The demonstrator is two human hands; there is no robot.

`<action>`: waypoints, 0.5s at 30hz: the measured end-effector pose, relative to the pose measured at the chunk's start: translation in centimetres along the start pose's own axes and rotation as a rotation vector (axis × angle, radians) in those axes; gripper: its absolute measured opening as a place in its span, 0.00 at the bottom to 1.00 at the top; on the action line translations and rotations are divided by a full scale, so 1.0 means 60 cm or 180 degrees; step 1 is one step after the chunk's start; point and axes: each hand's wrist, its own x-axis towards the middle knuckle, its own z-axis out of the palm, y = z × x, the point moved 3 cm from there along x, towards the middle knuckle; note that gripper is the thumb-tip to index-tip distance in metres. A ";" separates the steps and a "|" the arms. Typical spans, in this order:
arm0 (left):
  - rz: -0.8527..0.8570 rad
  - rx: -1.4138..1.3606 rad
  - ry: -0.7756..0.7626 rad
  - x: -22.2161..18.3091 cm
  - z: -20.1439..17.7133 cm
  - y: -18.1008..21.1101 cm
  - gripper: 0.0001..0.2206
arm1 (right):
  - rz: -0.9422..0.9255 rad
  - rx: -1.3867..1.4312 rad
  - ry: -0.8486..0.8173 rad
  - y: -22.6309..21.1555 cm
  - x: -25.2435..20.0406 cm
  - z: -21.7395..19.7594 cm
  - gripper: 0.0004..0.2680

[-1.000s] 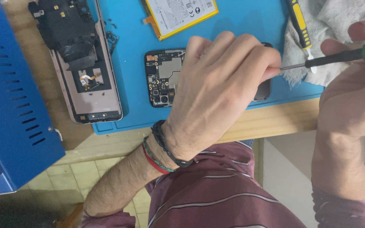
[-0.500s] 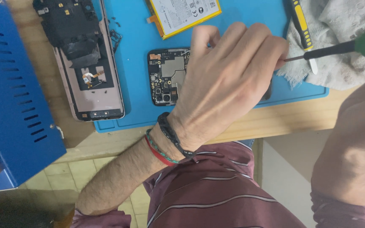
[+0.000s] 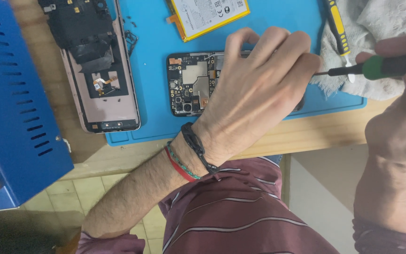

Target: Securing internal components of a disassembled smartphone using a precision screwdriver on a repair bench.

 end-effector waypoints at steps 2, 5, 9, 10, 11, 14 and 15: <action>-0.0011 0.0094 0.0000 -0.002 0.003 0.001 0.09 | -0.0090 0.0143 0.0092 -0.003 0.004 0.007 0.07; -0.0036 0.0172 0.0020 -0.002 0.005 0.002 0.10 | 0.0183 0.0073 0.0022 -0.005 0.013 0.019 0.13; -0.0054 0.0246 0.0009 -0.004 0.005 0.002 0.09 | -0.0539 0.0087 -0.0038 -0.017 0.018 0.027 0.11; -0.0063 0.0271 0.0010 -0.004 0.006 0.002 0.09 | -0.0398 0.0104 -0.0016 -0.018 0.019 0.029 0.13; -0.0063 0.0271 0.0010 -0.004 0.006 0.002 0.09 | -0.0399 0.0104 -0.0016 -0.015 0.018 0.022 0.13; -0.0058 0.0285 -0.0017 -0.006 0.007 0.001 0.08 | -0.0370 -0.0056 -0.0202 -0.010 0.017 0.018 0.16; -0.0066 0.0274 -0.0003 -0.006 0.007 0.001 0.08 | -0.0353 -0.0018 -0.0136 -0.011 0.017 0.021 0.12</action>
